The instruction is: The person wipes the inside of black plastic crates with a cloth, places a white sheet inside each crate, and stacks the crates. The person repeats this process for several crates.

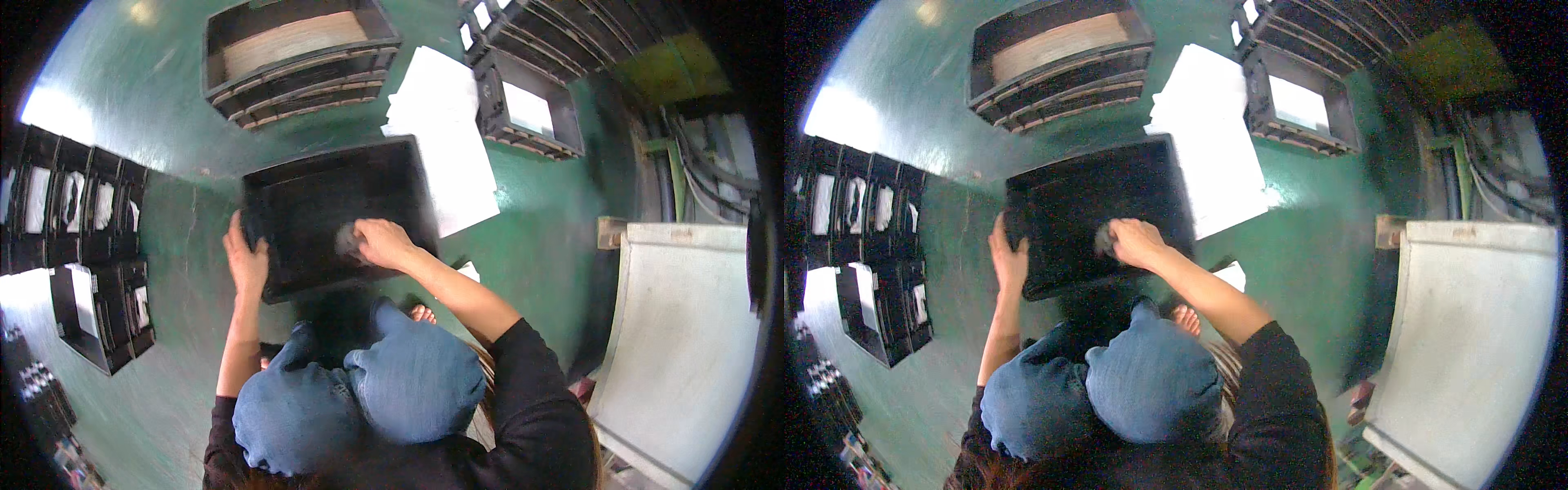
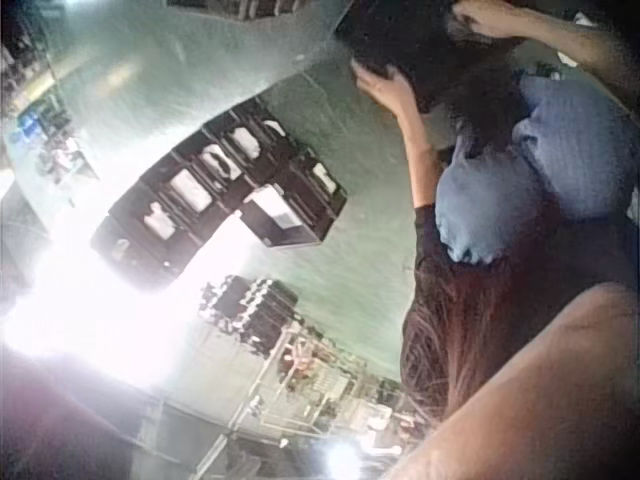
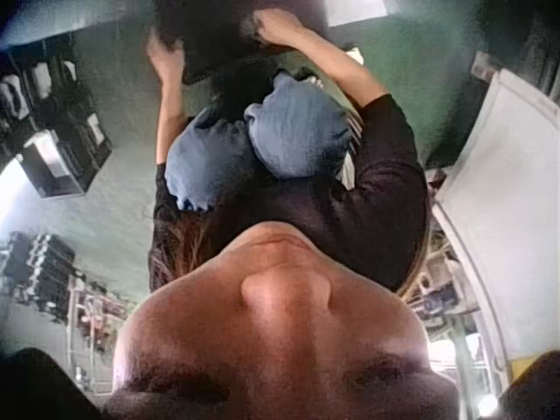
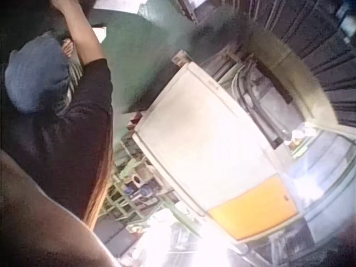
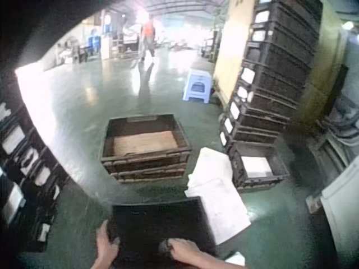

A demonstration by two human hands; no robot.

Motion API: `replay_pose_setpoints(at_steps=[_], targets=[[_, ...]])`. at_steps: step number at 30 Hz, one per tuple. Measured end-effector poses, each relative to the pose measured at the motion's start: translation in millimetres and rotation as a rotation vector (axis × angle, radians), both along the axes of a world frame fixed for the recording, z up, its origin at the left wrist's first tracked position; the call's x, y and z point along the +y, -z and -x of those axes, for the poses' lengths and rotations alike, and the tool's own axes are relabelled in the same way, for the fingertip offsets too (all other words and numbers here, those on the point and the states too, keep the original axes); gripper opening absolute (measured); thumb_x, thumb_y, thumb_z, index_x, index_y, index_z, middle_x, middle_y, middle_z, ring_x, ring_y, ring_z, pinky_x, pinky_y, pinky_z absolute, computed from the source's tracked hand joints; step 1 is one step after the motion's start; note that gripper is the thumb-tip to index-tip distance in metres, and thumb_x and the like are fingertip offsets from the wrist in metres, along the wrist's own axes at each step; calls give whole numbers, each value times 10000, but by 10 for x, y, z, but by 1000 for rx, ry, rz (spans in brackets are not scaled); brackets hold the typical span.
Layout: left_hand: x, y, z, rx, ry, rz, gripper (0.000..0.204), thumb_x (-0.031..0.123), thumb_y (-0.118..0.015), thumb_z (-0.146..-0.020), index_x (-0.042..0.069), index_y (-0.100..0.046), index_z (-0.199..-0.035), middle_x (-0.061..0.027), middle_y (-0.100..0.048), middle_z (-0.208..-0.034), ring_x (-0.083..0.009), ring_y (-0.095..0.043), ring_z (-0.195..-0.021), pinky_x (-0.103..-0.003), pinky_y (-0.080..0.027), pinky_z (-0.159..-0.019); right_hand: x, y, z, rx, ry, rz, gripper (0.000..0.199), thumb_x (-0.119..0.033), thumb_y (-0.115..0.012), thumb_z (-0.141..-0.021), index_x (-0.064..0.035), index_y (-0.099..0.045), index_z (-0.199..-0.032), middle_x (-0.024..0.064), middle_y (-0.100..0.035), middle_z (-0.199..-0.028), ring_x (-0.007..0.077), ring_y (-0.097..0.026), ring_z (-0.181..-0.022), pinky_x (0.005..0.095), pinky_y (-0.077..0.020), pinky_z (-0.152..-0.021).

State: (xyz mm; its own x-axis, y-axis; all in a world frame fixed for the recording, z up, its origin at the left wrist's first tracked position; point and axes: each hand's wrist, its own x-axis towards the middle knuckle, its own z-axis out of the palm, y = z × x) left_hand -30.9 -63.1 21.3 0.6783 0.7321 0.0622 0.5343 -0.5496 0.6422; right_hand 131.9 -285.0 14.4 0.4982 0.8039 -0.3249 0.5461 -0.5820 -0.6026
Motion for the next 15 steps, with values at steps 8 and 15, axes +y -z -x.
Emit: replay_pose_setpoints(at_steps=[8,15], targets=[[-215,-625,-182,-469,149,1246,481,280,-450,-986,85,-331,-1409,-114,-457,-1317,-200,-464,-1192,-345,-391,-991,444,-870,173,520,188,-773,273,-242,-668,-817,-20,-667,-976,145,-684,-883,228,-660,-804,332,-509,-725],[-183,-853,32,-340,18,1190,389,206,-539,-937,37,-471,-1280,-59,-598,-1091,-159,-568,-1022,-322,-452,-910,-1531,365,-1385,-178,1440,-450,506,-275,-663,-808,13,-521,-1197,177,-514,-1186,282,-566,-1011,372,-485,-857]])
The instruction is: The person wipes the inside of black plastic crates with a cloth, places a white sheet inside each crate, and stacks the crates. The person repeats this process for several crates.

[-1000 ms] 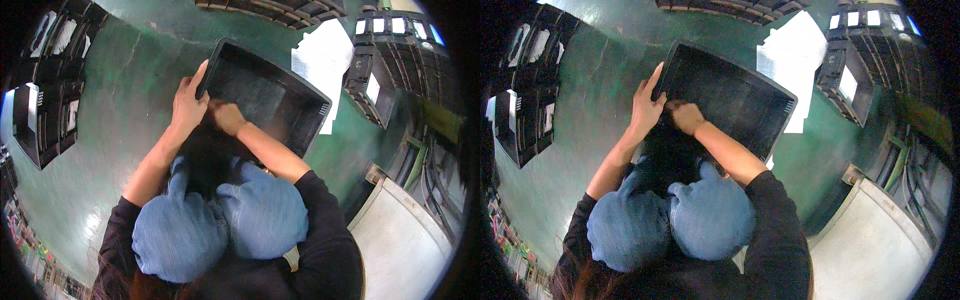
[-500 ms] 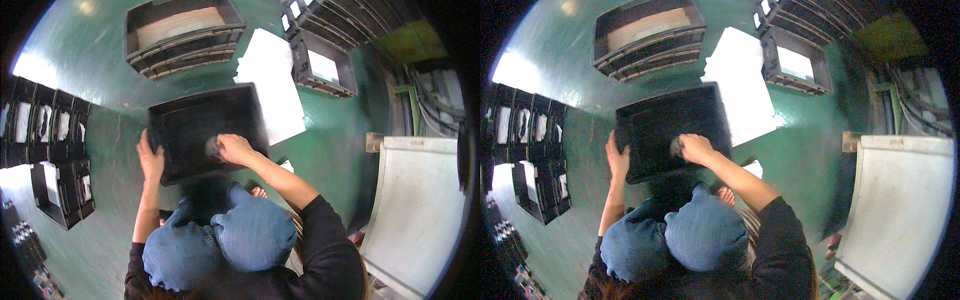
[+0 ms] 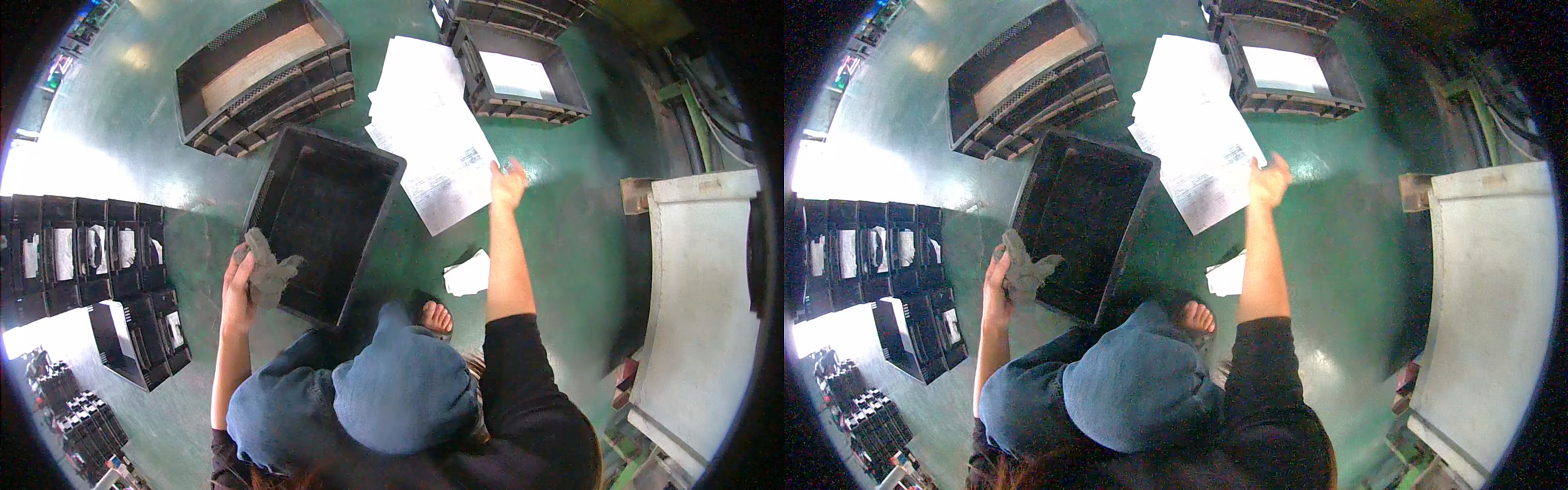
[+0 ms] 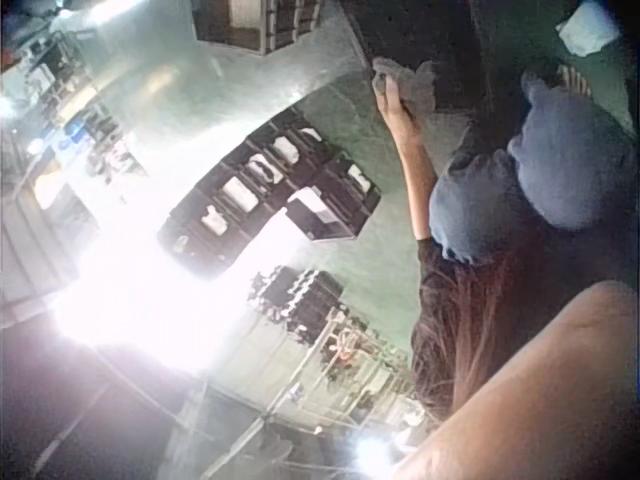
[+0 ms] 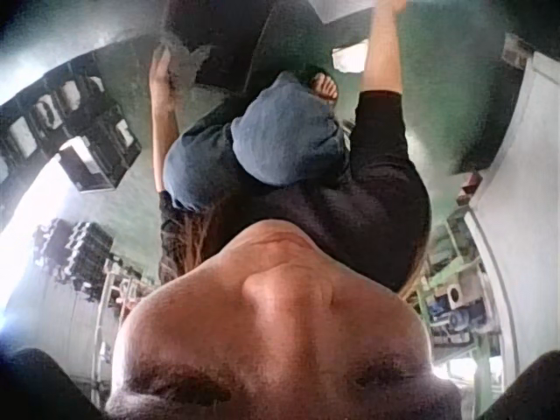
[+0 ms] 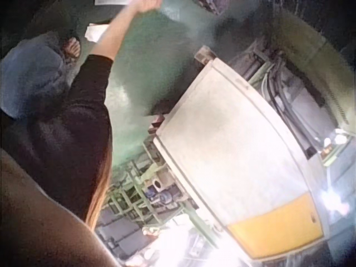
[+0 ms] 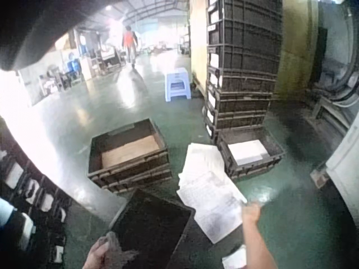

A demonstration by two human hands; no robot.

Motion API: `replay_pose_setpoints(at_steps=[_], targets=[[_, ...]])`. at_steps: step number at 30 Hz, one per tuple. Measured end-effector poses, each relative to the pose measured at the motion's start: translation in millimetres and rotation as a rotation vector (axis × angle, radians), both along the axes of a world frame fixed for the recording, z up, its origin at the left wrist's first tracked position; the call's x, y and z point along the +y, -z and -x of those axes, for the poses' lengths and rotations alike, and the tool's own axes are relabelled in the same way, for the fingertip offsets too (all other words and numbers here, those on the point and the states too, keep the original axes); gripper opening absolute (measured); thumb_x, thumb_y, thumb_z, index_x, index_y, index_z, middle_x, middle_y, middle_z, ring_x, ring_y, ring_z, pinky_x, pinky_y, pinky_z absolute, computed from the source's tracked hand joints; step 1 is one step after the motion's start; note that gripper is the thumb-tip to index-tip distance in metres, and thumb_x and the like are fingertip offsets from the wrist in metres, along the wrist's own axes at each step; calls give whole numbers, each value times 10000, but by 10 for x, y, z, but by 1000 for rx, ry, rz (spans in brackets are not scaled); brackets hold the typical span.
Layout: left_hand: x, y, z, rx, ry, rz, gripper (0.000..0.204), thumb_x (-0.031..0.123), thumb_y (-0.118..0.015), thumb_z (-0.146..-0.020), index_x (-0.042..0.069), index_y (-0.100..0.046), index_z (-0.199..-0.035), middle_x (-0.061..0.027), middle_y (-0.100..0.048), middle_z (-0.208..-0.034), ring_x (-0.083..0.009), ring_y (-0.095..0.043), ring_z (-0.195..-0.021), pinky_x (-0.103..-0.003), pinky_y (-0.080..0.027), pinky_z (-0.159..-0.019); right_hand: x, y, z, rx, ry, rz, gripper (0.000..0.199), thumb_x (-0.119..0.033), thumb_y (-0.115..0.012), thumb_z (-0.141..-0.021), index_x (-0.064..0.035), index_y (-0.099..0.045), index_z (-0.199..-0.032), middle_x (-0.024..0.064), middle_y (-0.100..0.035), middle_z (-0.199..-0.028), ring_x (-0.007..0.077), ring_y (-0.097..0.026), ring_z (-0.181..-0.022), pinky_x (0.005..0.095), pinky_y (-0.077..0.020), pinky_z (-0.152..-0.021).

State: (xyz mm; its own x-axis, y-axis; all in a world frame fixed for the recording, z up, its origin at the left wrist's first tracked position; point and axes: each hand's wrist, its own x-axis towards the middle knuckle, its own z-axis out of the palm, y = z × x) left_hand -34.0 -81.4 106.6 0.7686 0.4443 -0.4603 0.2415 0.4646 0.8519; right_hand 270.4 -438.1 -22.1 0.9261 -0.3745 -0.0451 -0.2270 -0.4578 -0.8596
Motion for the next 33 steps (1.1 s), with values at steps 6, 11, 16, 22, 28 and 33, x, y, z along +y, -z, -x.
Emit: replay_pose_setpoints(at_steps=[6,11,16,22,28,33], targets=[[45,528,177,160,54,-121,350,212,-547,-927,30,-520,-1225,-53,-612,-1066,-148,-566,-1008,-296,-440,-887,-505,540,-65,195,-63,233,495,-378,-765,-708,8,-650,-996,167,-663,-923,297,-638,-859,390,-484,-793],[160,394,396,58,-54,38,345,215,-549,-920,31,-526,-1212,-69,-617,-1068,-150,-573,-1005,-300,-448,-880,464,-929,60,-472,-580,-112,261,-208,-719,-752,-15,-614,-892,147,-587,-1029,265,-582,-919,358,-467,-812],[169,187,677,74,-82,7,348,202,-548,-918,33,-517,-1222,-70,-617,-1064,-158,-579,-987,-304,-457,-864,1780,-1233,1141,-522,-1192,134,188,-215,-655,-745,-69,-588,-843,148,-543,-1105,337,-507,-1060,443,-394,-903],[219,97,1226,77,-203,24,361,196,-568,-908,36,-508,-1225,-61,-603,-1066,-151,-568,-962,-299,-452,-855,2455,-501,2151,162,-1533,235,240,-303,-622,-798,-101,-628,-927,126,-499,-1134,338,-474,-1109,599,-363,-880],[265,77,1670,71,-357,41,364,204,-574,-900,45,-509,-1221,-55,-596,-1065,-154,-561,-979,-297,-444,-857,2564,-214,2030,-47,-1661,153,442,-395,-668,-805,-48,-594,-1069,172,-477,-1260,367,-455,-1173,572,-347,-964],[275,53,1690,100,-406,40,397,270,-554,-898,61,-504,-1231,-50,-590,-1082,-158,-560,-990,-301,-439,-860,2586,-159,1731,97,-1461,949,913,-450,-776,-686,-229,-302,-1435,144,-93,-1540,408,-55,-1413,723,-173,-1018]])
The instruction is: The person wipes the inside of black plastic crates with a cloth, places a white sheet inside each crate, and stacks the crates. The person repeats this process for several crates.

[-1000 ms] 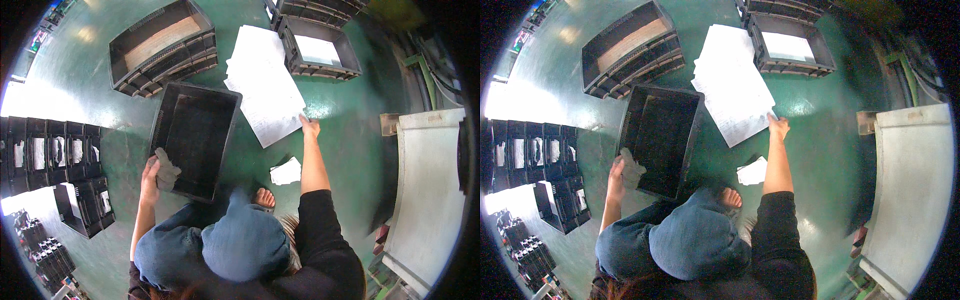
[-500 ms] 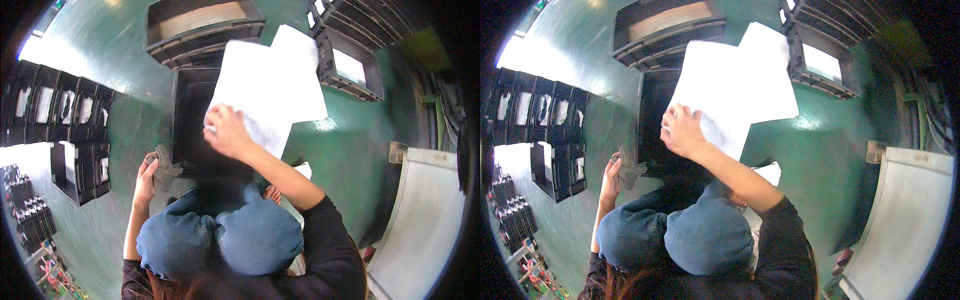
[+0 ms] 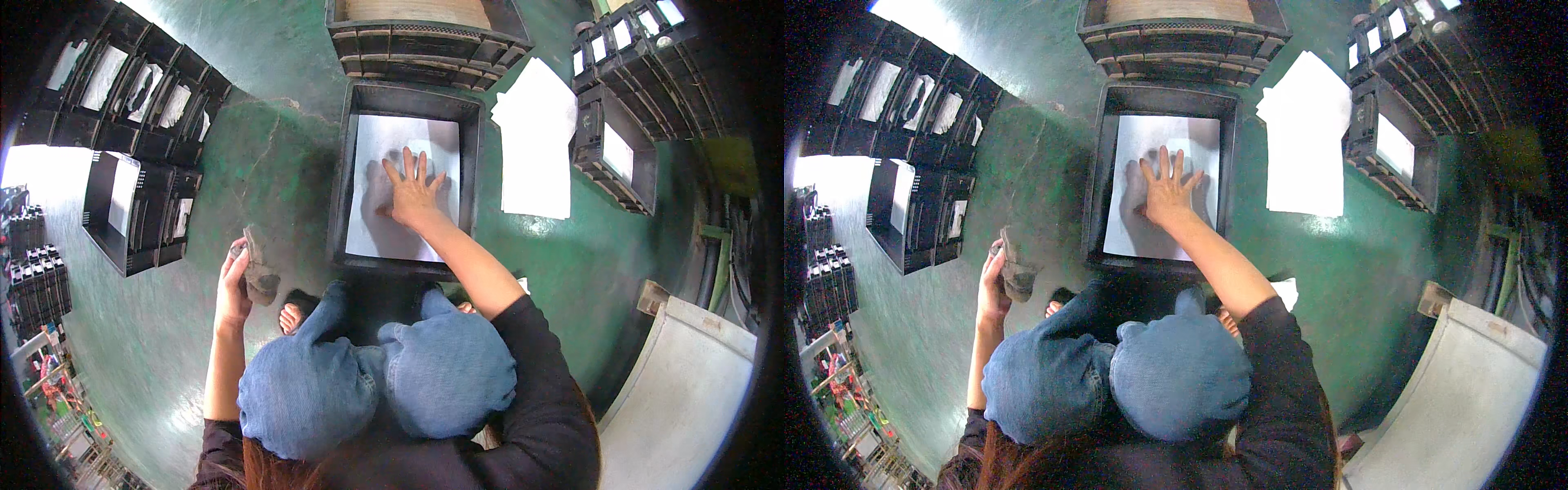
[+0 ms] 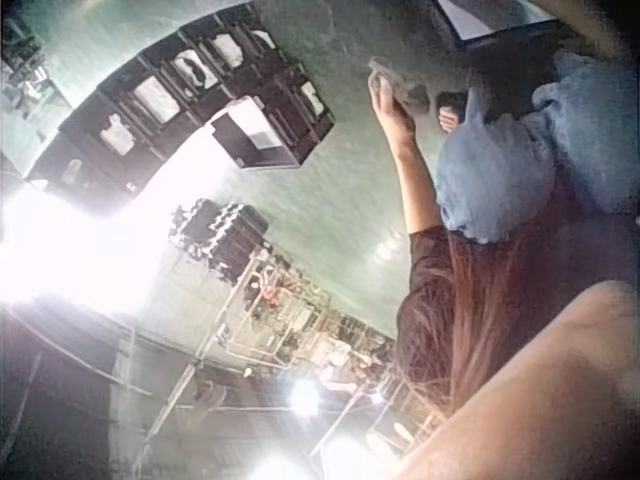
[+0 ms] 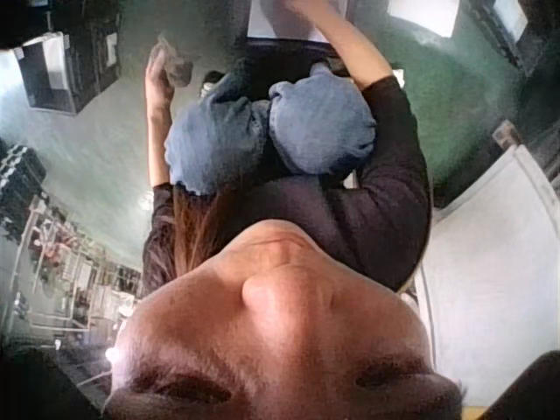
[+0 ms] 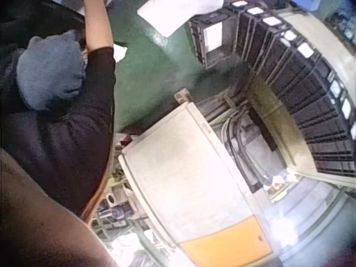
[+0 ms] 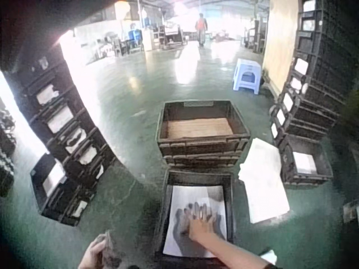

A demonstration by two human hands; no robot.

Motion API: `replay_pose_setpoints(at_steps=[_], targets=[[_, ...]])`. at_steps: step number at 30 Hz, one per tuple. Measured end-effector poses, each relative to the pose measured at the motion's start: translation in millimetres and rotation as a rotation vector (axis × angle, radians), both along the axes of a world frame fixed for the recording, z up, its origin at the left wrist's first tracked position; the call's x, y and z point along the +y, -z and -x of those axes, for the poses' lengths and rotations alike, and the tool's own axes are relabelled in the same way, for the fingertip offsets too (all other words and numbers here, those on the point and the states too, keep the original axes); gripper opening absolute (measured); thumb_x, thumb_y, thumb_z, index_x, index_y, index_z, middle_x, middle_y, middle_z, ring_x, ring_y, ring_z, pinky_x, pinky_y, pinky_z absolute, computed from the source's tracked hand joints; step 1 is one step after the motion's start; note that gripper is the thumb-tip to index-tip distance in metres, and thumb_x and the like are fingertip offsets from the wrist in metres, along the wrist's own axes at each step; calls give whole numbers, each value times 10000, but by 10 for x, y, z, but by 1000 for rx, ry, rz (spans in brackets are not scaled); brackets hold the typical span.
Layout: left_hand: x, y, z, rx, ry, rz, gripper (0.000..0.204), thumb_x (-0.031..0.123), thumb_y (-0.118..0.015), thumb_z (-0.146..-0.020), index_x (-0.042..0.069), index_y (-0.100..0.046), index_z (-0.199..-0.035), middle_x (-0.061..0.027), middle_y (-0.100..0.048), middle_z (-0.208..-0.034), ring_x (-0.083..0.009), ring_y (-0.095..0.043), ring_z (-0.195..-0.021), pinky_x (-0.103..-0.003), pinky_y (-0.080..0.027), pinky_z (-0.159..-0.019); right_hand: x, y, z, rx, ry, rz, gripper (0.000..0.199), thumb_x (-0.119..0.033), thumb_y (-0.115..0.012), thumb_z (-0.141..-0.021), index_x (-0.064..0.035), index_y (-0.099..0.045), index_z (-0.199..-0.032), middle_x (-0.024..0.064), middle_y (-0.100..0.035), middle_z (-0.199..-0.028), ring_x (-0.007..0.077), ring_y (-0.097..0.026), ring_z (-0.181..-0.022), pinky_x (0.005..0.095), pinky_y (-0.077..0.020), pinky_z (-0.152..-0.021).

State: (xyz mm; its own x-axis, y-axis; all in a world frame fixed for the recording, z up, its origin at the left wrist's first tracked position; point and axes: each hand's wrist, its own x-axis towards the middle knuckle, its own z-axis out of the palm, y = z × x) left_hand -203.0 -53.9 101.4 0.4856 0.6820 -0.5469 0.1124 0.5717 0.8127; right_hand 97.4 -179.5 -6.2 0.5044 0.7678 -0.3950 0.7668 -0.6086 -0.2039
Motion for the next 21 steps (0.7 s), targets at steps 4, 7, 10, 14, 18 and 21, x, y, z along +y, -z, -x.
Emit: replay_pose_setpoints(at_steps=[4,7,10,14,18,21], targets=[[-42,-85,-328,-50,68,6,394,233,-540,-908,59,-489,-1259,-63,-585,-1111,-170,-559,-1022,-305,-437,-888,80,182,14,157,51,81,1027,-423,-793,-666,-272,-182,-1478,127,30,-1557,393,50,-1420,777,-140,-979],[-136,-261,-680,-18,170,34,389,212,-530,-916,49,-478,-1266,-75,-582,-1130,-179,-558,-1033,-303,-434,-902,166,322,-15,139,65,70,966,-447,-754,-709,-253,-197,-1473,139,-15,-1548,396,0,-1414,746,-174,-1000],[-244,-425,-1064,-65,438,-7,461,238,-535,-926,51,-434,-1335,-90,-560,-1198,-166,-540,-1076,-301,-422,-922,99,267,-213,354,131,-184,847,-542,-652,-775,-226,-258,-1455,166,-220,-1495,392,-215,-1362,686,-260,-1004],[-200,-313,-1478,-153,746,-377,683,288,-590,-894,9,-280,-1434,-139,-374,-1436,-221,-363,-1315,-350,-300,-1075,-404,-222,-449,1660,522,-641,733,-650,-471,-853,-179,-363,-1405,133,-492,-1315,305,-524,-1132,536,-466,-869],[-94,256,-1643,354,535,-1073,815,307,-668,-832,15,-222,-1449,-229,-355,-1433,-326,-362,-1321,-382,-337,-1060,-1141,-881,-109,1755,825,-715,694,-660,-325,-909,-135,-452,-1346,17,-580,-1147,144,-568,-980,302,-509,-687],[-261,640,-1367,657,680,-589,703,244,-646,-832,27,-311,-1411,-290,-506,-1274,-405,-504,-1184,-407,-416,-996,-1469,-1244,241,1351,837,-976,670,-618,-352,-924,-95,-468,-1328,36,-574,-1019,116,-556,-797,238,-452,-498]])
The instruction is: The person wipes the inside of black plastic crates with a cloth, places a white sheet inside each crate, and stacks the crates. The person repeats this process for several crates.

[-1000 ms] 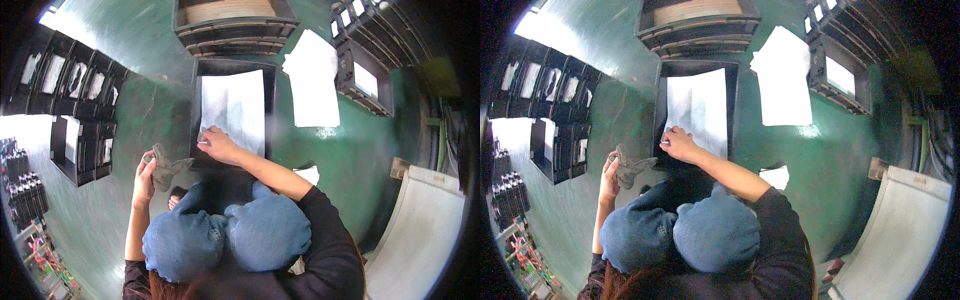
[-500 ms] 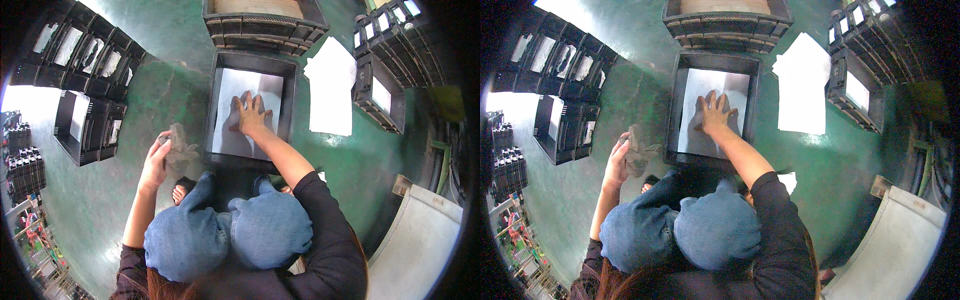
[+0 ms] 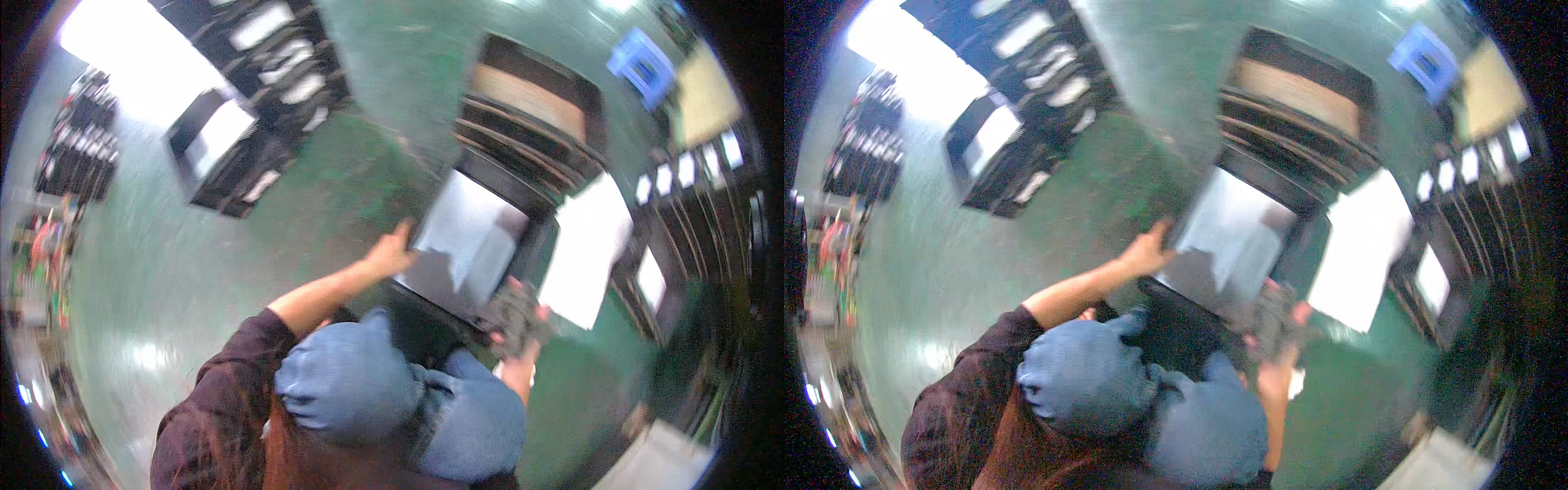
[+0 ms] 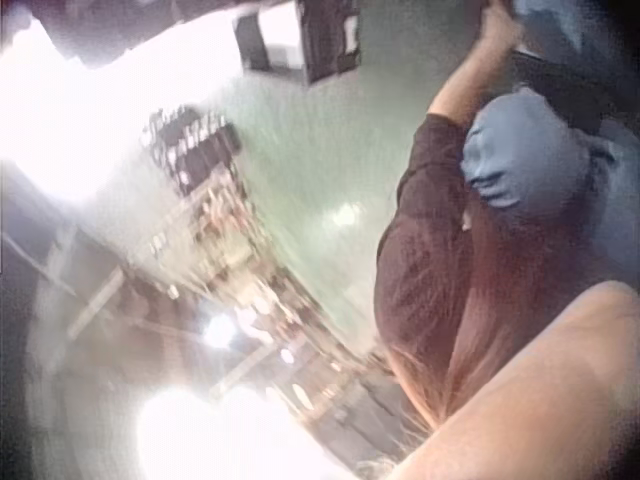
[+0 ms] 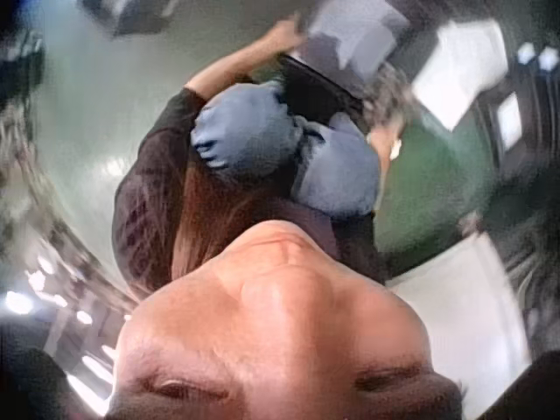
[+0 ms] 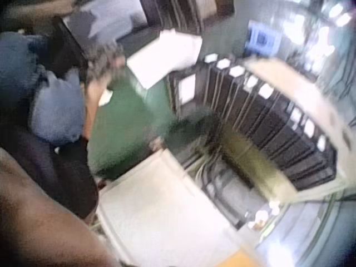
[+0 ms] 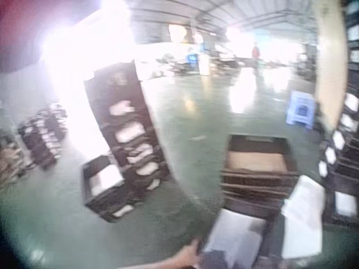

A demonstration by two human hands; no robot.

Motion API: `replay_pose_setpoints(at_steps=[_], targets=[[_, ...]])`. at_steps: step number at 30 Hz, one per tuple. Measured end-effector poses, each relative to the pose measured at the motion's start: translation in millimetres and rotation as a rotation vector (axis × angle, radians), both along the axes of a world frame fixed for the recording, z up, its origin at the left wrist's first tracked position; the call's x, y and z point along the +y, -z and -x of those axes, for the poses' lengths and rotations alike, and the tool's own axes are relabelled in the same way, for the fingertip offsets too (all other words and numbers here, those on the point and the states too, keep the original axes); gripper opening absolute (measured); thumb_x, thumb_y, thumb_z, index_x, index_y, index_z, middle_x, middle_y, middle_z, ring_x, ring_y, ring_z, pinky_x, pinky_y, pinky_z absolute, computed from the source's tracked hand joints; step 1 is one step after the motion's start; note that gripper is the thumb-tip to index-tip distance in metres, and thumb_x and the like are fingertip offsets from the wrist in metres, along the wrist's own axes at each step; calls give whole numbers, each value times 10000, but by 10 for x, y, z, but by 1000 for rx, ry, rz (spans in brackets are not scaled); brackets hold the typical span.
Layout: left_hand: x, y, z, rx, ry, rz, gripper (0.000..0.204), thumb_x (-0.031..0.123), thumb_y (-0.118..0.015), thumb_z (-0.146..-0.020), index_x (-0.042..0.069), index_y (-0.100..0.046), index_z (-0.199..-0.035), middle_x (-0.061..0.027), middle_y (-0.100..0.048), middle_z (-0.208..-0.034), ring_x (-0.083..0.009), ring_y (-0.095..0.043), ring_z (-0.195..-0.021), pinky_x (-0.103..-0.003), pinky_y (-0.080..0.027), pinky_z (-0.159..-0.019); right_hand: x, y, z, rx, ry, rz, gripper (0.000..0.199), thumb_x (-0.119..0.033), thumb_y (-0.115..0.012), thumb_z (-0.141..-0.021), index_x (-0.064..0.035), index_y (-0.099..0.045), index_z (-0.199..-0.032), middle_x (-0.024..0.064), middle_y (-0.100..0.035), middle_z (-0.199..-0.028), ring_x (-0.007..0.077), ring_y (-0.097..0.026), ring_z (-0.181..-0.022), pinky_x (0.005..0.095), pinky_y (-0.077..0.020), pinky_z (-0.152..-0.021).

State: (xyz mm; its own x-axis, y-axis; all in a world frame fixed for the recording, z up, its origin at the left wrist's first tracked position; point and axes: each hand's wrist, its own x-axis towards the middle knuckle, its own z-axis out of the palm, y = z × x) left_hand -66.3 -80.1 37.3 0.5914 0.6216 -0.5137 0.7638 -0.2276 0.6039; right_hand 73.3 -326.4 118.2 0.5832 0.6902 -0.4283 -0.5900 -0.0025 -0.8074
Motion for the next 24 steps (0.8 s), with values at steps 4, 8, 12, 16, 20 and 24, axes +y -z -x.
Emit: replay_pose_setpoints(at_steps=[4,8,12,16,20,24], targets=[[64,44,668,-251,-183,-131,553,191,-627,-838,11,-440,-1326,-271,-556,-1212,-363,-556,-1134,-404,-458,-931,-78,0,-163,149,364,-71,583,-566,-419,-927,-123,-490,-1300,54,-553,-1051,149,-553,-828,239,-468,-466],[211,-499,1773,-420,-376,-591,440,182,-675,-827,-10,-548,-1203,-215,-619,-1126,-231,-599,-1041,-356,-463,-882,-193,526,-700,361,211,-259,540,-546,-417,-934,-107,-498,-1238,79,-575,-1063,212,-566,-770,324,-503,-501],[175,-1167,2779,-576,-838,-698,240,112,-637,-855,-14,-567,-1047,-36,-626,-952,-127,-542,-870,-280,-448,-782,-170,1035,-853,400,194,-172,502,-521,-449,-929,-104,-518,-1201,96,-588,-1074,254,-602,-812,333,-541,-497],[482,-1708,3471,-470,-1054,-873,288,62,-611,-821,-29,-566,-1091,-60,-638,-935,-138,-567,-840,-266,-452,-776,116,1164,-671,365,130,-95,501,-527,-483,-912,-112,-531,-1189,94,-606,-1050,240,-617,-789,333,-546,-494],[1521,-1936,3964,-469,-1235,-565,296,73,-635,-740,-36,-587,-1010,-90,-644,-863,-190,-608,-752,-328,-488,-680,357,1102,-475,339,53,13,542,-566,-508,-885,-122,-542,-1193,78,-615,-1052,220,-621,-782,319,-543,-505],[2575,-1679,4149,-250,-1212,-438,247,136,-668,-705,-16,-623,-894,-119,-644,-838,-235,-617,-713,-393,-495,-651,295,1051,-366,292,3,100,528,-571,-504,-889,-120,-564,-1156,63,-627,-1004,200,-613,-770,309,-525,-535]])
